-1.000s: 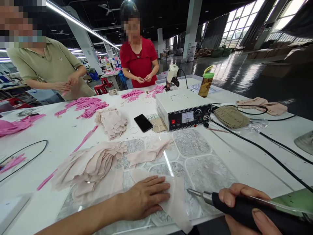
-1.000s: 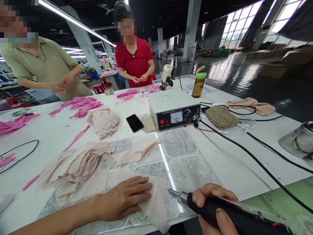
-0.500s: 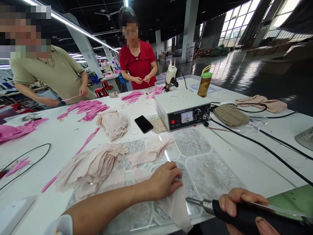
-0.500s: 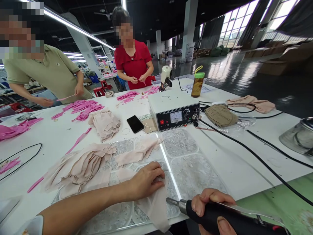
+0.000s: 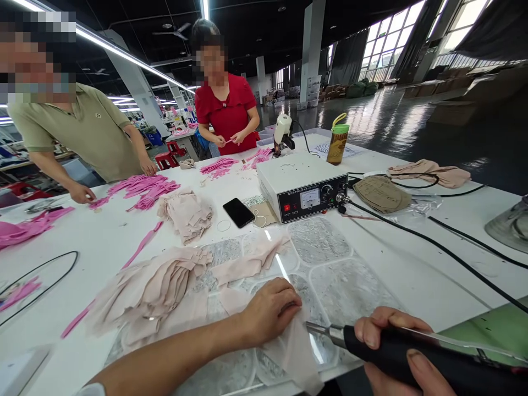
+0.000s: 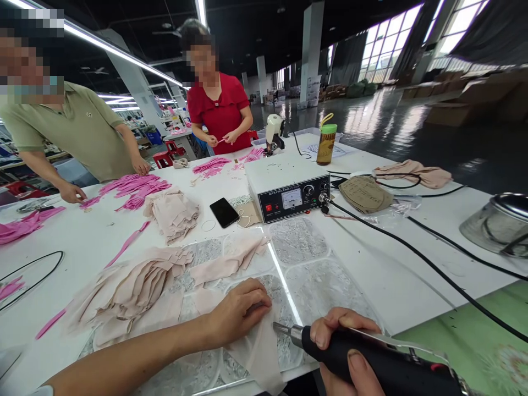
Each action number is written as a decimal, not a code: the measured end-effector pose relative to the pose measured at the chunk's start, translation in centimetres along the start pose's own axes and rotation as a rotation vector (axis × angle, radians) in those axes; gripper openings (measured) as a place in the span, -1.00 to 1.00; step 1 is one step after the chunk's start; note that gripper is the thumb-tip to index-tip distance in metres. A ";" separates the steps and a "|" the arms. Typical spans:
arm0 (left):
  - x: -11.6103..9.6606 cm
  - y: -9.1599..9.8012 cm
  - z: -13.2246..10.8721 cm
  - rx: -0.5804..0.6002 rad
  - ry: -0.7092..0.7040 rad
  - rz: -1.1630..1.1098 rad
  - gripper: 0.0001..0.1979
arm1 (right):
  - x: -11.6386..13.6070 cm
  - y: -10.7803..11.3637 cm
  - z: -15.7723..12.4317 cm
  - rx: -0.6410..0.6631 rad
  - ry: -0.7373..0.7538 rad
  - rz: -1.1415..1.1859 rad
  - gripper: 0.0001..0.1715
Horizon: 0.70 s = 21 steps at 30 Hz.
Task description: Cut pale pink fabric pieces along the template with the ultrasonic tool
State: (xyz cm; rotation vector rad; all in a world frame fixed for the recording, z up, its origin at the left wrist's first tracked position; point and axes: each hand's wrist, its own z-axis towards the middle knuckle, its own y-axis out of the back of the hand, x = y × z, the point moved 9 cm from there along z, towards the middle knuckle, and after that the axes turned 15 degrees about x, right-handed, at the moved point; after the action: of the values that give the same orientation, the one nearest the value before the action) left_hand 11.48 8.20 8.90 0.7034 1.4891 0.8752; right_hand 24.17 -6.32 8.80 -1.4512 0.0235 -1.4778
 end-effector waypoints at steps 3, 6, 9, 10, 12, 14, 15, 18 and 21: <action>-1.0 0.2 -1.0 -0.047 -0.119 0.054 -0.84 | 0.3 -0.4 0.3 0.016 0.048 -0.030 -0.73; -1.9 0.1 -1.8 -0.073 -0.225 0.152 -0.79 | 0.2 -1.1 0.6 0.079 0.068 -0.066 -0.77; -2.1 -0.4 -1.9 -0.038 -0.226 0.229 -0.75 | -0.2 -1.1 0.6 0.084 0.055 -0.054 -0.77; -2.2 -0.4 -1.9 -0.025 -0.221 0.244 -0.74 | -0.3 -1.0 0.5 0.080 0.049 -0.051 -0.77; -2.2 -0.4 -1.7 0.005 -0.210 0.261 -0.73 | -0.5 -1.0 0.3 0.084 0.036 -0.049 -0.76; -2.2 -0.5 -1.5 0.038 -0.202 0.274 -0.72 | -0.8 -0.8 0.1 0.099 0.013 -0.048 -0.77; -2.2 -0.5 -1.5 0.046 -0.202 0.282 -0.72 | -0.9 -0.8 0.0 0.114 0.001 -0.048 -0.77; -2.3 -0.5 -1.5 0.046 -0.201 0.294 -0.73 | -1.4 -0.5 -0.1 0.147 -0.038 -0.037 -0.81; -2.3 -0.7 -1.6 0.049 -0.189 0.318 -0.74 | -1.7 -0.2 -0.1 0.165 -0.065 -0.023 -0.82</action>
State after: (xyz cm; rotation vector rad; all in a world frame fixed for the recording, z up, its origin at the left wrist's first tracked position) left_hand 10.20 5.73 9.53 1.0497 1.2522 0.9827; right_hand 23.55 -5.15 7.65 -1.3683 -0.1522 -1.4159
